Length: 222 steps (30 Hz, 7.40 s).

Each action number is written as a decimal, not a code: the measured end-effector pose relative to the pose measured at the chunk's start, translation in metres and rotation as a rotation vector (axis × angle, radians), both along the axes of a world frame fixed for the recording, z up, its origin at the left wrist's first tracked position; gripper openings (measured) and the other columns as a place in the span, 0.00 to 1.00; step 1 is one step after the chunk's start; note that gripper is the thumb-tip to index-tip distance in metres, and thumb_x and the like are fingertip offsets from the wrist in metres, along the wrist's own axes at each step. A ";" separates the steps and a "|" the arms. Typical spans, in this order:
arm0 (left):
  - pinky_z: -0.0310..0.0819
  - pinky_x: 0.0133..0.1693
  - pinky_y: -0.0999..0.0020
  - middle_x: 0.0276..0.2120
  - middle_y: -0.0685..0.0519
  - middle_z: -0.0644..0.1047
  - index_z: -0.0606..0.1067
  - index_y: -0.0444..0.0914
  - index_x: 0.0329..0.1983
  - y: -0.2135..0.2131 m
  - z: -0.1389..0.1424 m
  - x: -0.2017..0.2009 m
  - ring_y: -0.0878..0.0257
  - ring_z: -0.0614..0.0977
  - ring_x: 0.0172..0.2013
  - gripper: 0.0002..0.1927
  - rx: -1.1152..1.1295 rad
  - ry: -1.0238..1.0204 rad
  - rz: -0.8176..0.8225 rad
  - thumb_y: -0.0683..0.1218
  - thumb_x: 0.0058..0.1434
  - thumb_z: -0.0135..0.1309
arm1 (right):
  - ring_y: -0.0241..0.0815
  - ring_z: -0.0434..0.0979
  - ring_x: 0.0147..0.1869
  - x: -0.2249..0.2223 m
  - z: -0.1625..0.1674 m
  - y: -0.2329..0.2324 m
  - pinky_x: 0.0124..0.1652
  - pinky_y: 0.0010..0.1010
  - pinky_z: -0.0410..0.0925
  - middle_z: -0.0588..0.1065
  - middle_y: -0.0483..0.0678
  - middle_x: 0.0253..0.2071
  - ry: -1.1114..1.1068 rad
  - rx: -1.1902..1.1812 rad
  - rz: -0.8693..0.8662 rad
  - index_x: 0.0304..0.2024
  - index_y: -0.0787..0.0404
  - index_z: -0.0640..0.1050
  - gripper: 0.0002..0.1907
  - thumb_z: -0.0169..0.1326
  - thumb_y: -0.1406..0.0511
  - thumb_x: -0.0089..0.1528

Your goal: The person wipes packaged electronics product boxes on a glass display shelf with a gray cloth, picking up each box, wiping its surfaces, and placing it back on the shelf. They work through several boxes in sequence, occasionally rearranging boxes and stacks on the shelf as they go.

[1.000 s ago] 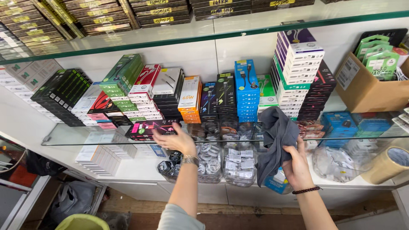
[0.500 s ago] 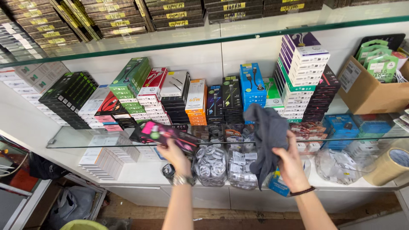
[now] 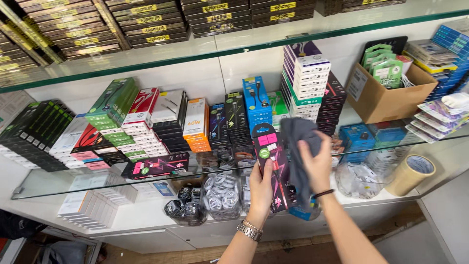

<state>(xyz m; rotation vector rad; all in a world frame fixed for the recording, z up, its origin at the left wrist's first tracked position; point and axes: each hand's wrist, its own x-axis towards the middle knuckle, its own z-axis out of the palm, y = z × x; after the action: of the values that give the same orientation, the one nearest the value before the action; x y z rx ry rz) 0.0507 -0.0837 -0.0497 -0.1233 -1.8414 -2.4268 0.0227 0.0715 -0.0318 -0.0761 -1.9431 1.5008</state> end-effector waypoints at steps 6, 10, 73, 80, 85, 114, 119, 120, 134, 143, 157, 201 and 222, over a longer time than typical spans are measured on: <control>0.72 0.49 0.62 0.49 0.44 0.73 0.72 0.33 0.54 0.014 -0.005 -0.002 0.51 0.78 0.49 0.14 -0.443 0.204 -0.078 0.42 0.67 0.49 | 0.38 0.77 0.47 -0.003 0.008 0.021 0.43 0.32 0.72 0.75 0.43 0.47 -0.242 -0.584 0.363 0.61 0.53 0.66 0.27 0.58 0.65 0.60; 0.69 0.56 0.62 0.51 0.45 0.71 0.72 0.32 0.54 0.029 -0.003 -0.003 0.53 0.73 0.54 0.14 -0.443 0.218 -0.066 0.44 0.69 0.51 | 0.37 0.78 0.42 -0.026 0.016 0.029 0.39 0.31 0.74 0.77 0.45 0.42 -0.272 -0.758 0.363 0.58 0.58 0.69 0.24 0.58 0.66 0.59; 0.43 0.70 0.39 0.73 0.40 0.60 0.63 0.40 0.73 0.115 0.117 -0.135 0.38 0.54 0.74 0.32 -0.969 0.901 0.504 0.45 0.66 0.54 | 0.62 0.66 0.75 -0.091 0.021 0.177 0.72 0.50 0.59 0.70 0.57 0.69 0.002 0.489 -0.160 0.69 0.57 0.68 0.31 0.56 0.54 0.66; 0.54 0.68 0.47 0.66 0.45 0.69 0.72 0.40 0.63 0.052 0.027 -0.078 0.43 0.64 0.69 0.20 -0.888 0.595 0.556 0.42 0.67 0.54 | 0.62 0.67 0.64 -0.067 -0.031 0.160 0.56 0.50 0.62 0.71 0.61 0.64 -0.227 0.851 -0.317 0.44 0.58 0.77 0.25 0.71 0.56 0.49; 0.58 0.65 0.48 0.61 0.43 0.71 0.73 0.38 0.58 -0.044 0.000 -0.060 0.45 0.67 0.64 0.17 -0.809 0.274 0.978 0.44 0.67 0.53 | 0.55 0.70 0.60 -0.039 -0.051 0.136 0.61 0.43 0.62 0.71 0.56 0.52 -0.149 0.448 -0.279 0.48 0.62 0.71 0.19 0.65 0.63 0.62; 0.75 0.52 0.69 0.53 0.51 0.78 0.74 0.37 0.60 -0.014 -0.003 -0.013 0.66 0.80 0.50 0.25 0.525 -0.189 -0.060 0.58 0.71 0.44 | 0.64 0.66 0.68 0.018 -0.019 -0.063 0.64 0.43 0.62 0.63 0.65 0.66 0.174 0.536 0.153 0.57 0.61 0.73 0.23 0.60 0.62 0.60; 0.73 0.47 0.66 0.47 0.45 0.79 0.74 0.33 0.59 -0.014 -0.015 -0.007 0.64 0.77 0.43 0.18 -0.047 0.070 -0.008 0.49 0.73 0.52 | 0.47 0.72 0.62 -0.021 -0.031 -0.015 0.61 0.38 0.65 0.71 0.55 0.59 -0.011 -0.027 0.173 0.63 0.61 0.68 0.25 0.58 0.61 0.66; 0.74 0.46 0.64 0.44 0.45 0.80 0.73 0.35 0.58 -0.017 -0.015 -0.003 0.62 0.79 0.42 0.16 -0.205 0.068 0.022 0.48 0.72 0.52 | 0.45 0.72 0.61 -0.025 -0.031 -0.008 0.60 0.36 0.66 0.71 0.53 0.59 0.019 -0.147 0.212 0.64 0.61 0.67 0.25 0.57 0.61 0.68; 0.71 0.42 0.50 0.44 0.42 0.73 0.70 0.35 0.50 -0.023 0.034 0.003 0.40 0.77 0.45 0.10 -0.728 0.461 0.147 0.44 0.69 0.54 | 0.38 0.78 0.50 -0.051 0.006 -0.007 0.44 0.35 0.73 0.74 0.47 0.53 -0.422 -0.726 0.514 0.67 0.50 0.58 0.33 0.55 0.65 0.62; 0.72 0.41 0.51 0.43 0.44 0.74 0.70 0.36 0.47 -0.032 0.037 -0.001 0.42 0.78 0.45 0.11 -0.843 0.493 0.202 0.46 0.69 0.56 | 0.39 0.78 0.48 -0.064 0.005 -0.012 0.43 0.36 0.73 0.76 0.44 0.51 -0.397 -0.683 0.536 0.65 0.48 0.63 0.30 0.54 0.66 0.61; 0.69 0.55 0.59 0.50 0.42 0.72 0.72 0.31 0.52 -0.045 0.047 -0.047 0.51 0.75 0.52 0.13 -0.467 0.547 0.593 0.44 0.71 0.52 | 0.33 0.70 0.65 -0.020 -0.042 -0.070 0.61 0.27 0.63 0.71 0.44 0.64 -0.068 -0.463 0.580 0.69 0.62 0.65 0.33 0.57 0.61 0.63; 0.48 0.70 0.59 0.69 0.39 0.62 0.59 0.30 0.72 0.173 0.085 -0.074 0.48 0.61 0.71 0.27 -0.325 0.574 0.299 0.51 0.76 0.38 | 0.32 0.74 0.53 -0.014 0.047 0.184 0.50 0.25 0.68 0.76 0.45 0.52 -0.137 -0.157 0.496 0.69 0.60 0.65 0.32 0.56 0.67 0.61; 0.52 0.69 0.63 0.73 0.49 0.62 0.55 0.41 0.77 0.128 0.102 -0.181 0.56 0.63 0.71 0.42 0.076 0.094 -0.104 0.70 0.70 0.25 | 0.39 0.61 0.74 -0.154 0.116 0.159 0.69 0.32 0.51 0.68 0.46 0.70 -0.270 -0.406 0.738 0.72 0.62 0.62 0.35 0.49 0.56 0.65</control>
<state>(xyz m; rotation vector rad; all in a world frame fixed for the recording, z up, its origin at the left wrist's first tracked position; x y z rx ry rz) -0.1305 0.0440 0.0526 -0.3286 -1.7431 -2.5080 -0.1314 0.2305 0.0845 0.3113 -1.9371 2.4663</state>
